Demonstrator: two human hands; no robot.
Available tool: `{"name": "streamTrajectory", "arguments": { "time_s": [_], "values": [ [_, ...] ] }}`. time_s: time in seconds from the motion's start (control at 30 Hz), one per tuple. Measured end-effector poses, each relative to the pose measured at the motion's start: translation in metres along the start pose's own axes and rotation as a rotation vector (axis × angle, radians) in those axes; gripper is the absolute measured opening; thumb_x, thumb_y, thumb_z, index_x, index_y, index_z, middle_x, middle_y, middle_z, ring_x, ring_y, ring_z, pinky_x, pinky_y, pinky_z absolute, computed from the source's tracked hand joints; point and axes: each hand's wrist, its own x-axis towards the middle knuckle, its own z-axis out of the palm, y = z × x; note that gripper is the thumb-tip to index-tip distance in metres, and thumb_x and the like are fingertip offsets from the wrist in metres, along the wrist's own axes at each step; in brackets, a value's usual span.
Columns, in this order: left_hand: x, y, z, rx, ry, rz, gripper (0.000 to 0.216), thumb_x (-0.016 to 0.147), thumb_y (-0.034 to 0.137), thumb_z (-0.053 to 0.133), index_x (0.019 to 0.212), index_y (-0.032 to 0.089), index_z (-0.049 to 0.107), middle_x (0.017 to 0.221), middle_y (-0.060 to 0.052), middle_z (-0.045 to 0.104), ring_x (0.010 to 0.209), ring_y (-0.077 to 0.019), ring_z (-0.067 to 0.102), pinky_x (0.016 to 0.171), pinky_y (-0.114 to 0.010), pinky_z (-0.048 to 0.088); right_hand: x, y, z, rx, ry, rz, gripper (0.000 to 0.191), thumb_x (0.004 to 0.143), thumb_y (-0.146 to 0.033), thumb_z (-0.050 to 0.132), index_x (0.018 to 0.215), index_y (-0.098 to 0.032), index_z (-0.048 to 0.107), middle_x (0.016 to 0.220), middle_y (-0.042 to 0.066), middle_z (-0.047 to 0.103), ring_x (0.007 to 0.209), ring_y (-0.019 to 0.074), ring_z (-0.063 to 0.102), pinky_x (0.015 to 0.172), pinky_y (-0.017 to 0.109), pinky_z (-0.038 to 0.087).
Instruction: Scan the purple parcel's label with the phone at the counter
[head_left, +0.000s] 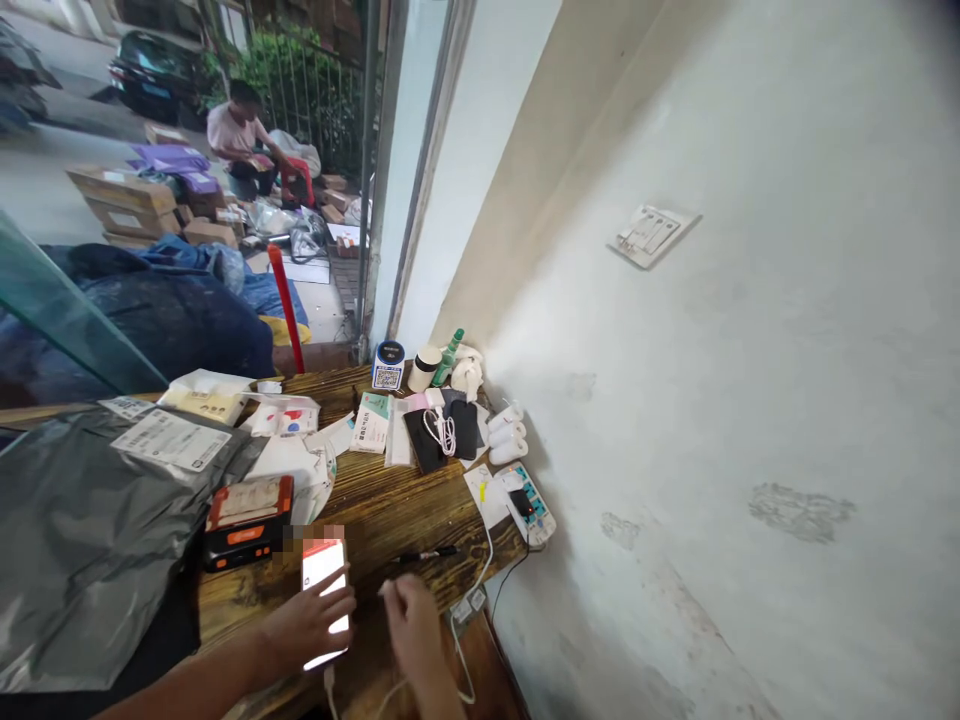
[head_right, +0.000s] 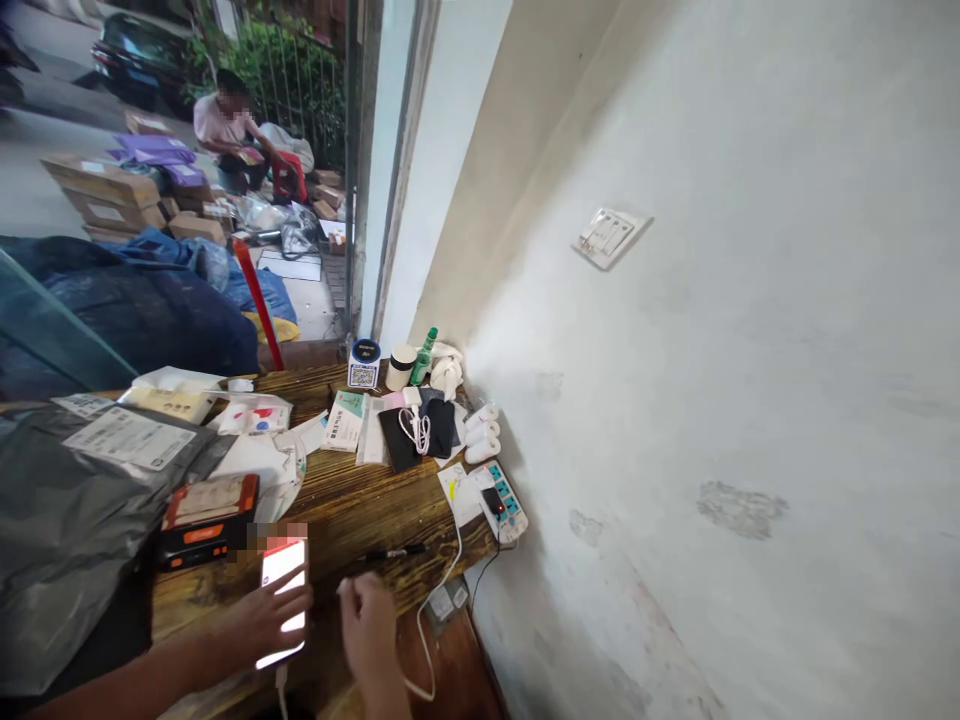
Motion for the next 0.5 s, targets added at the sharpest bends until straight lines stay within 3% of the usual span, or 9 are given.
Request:
{"name": "streamTrajectory", "arguments": {
  "time_s": [0.03,0.1,0.17,0.23,0.3,0.4,0.5],
  "values": [
    [0.001,-0.001,0.008,0.022,0.070,0.050,0.014,0.092,0.027,0.057,0.088,0.031,0.070,0.084,-0.001,0.071,0.086,-0.0178,0.066,0.101,-0.043,0.052,0.016,0.007,-0.010,-0.086,-0.031,0.039,0.012,0.082,-0.013,0.061,0.087,-0.021,0.069,0.089,0.006,0.072,0.076,0.0211,0.071,0.066,0.029,0.057],
    [0.005,-0.007,0.019,0.052,0.152,0.102,0.019,0.092,0.030,0.058,0.076,0.031,0.068,0.077,0.001,0.068,0.080,-0.0168,0.064,0.104,-0.042,0.049,0.046,0.020,-0.023,-0.263,-0.104,0.127,0.045,0.066,0.003,0.063,0.107,-0.015,0.065,0.116,0.016,0.066,0.091,0.0287,0.071,0.073,0.035,0.057],
    [0.009,-0.017,0.025,0.074,0.160,0.094,0.019,0.090,0.031,0.060,0.073,0.029,0.067,0.077,0.001,0.068,0.078,-0.0165,0.064,0.106,-0.042,0.047,0.068,0.027,-0.026,-0.384,-0.185,0.167,0.042,0.065,0.007,0.059,0.101,-0.012,0.067,0.116,0.021,0.065,0.084,0.0319,0.072,0.066,0.036,0.055],
    [0.010,-0.028,0.026,0.100,0.147,0.059,0.018,0.091,0.027,0.060,0.074,0.027,0.068,0.076,0.000,0.068,0.076,-0.0158,0.064,0.108,-0.043,0.045,0.082,0.027,-0.023,-0.429,-0.249,0.136,0.029,0.074,0.005,0.052,0.088,-0.013,0.069,0.106,0.016,0.069,0.079,0.0281,0.073,0.064,0.032,0.053],
    [0.008,-0.035,0.023,0.121,0.127,0.029,0.018,0.092,0.029,0.059,0.077,0.027,0.070,0.081,-0.002,0.072,0.083,-0.0172,0.067,0.107,-0.044,0.047,0.091,0.019,-0.019,-0.434,-0.292,0.074,0.029,0.080,0.002,0.047,0.082,-0.017,0.068,0.099,0.010,0.071,0.079,0.0230,0.072,0.065,0.028,0.050],
    [0.003,-0.029,0.013,0.116,0.063,-0.084,0.018,0.092,0.036,0.059,0.104,0.032,0.072,0.112,-0.007,0.073,0.108,-0.0246,0.067,0.098,-0.047,0.054,0.104,-0.002,-0.013,-0.392,-0.305,-0.016,0.027,0.080,-0.001,0.051,0.088,-0.021,0.068,0.106,0.005,0.069,0.083,0.0201,0.070,0.070,0.028,0.048],
    [-0.015,-0.004,0.002,-0.017,-0.158,-0.393,0.063,0.079,0.012,0.063,0.137,0.034,0.053,0.142,-0.009,0.055,0.128,-0.0336,0.055,0.102,-0.056,0.052,0.122,-0.028,-0.007,-0.324,-0.275,-0.043,0.024,0.080,-0.008,0.057,0.096,-0.022,0.067,0.109,0.005,0.067,0.090,0.0214,0.069,0.075,0.030,0.049]
  ]
}}
